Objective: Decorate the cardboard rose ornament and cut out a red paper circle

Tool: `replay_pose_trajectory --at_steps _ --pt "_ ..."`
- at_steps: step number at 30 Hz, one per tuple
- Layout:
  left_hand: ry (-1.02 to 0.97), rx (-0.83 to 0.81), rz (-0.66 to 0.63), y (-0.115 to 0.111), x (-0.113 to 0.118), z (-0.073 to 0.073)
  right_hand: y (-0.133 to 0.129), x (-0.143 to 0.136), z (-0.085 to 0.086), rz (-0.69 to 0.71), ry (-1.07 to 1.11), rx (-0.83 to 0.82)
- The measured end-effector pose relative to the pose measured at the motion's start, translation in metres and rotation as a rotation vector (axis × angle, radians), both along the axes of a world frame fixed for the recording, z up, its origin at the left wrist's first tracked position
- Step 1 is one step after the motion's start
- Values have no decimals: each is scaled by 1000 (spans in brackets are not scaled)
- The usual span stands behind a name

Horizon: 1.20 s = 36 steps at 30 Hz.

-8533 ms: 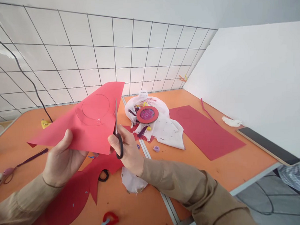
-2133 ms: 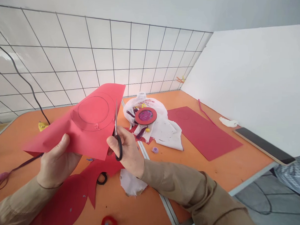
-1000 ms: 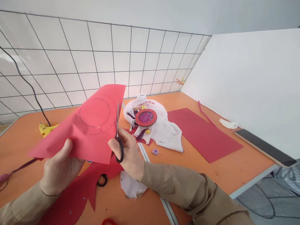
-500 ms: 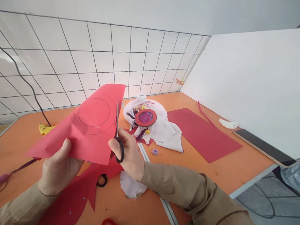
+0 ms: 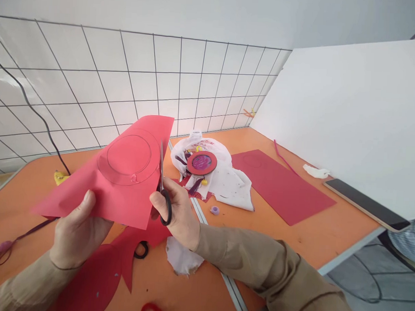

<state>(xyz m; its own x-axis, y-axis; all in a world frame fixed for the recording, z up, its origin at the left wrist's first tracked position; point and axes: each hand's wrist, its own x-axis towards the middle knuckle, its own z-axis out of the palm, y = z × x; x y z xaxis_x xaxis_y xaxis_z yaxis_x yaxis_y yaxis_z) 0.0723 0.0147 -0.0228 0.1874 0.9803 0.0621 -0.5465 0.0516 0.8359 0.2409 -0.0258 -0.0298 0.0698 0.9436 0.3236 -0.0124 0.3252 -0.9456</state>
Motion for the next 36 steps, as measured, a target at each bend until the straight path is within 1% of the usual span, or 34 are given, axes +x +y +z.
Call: replay_pose_trajectory --at_steps 9,15,19,30,36 --pt "-19 -30 43 1 2 6 0 1 -4 28 49 -22" --pt "-46 -18 85 4 -1 7 1 2 -6 45 29 25" --pt "-57 1 110 6 -4 8 1 2 -7 60 32 26" --pt "-129 25 54 17 -12 4 3 1 -10 109 108 41" --pt "-139 36 70 20 -12 3 4 1 -8 133 110 48"
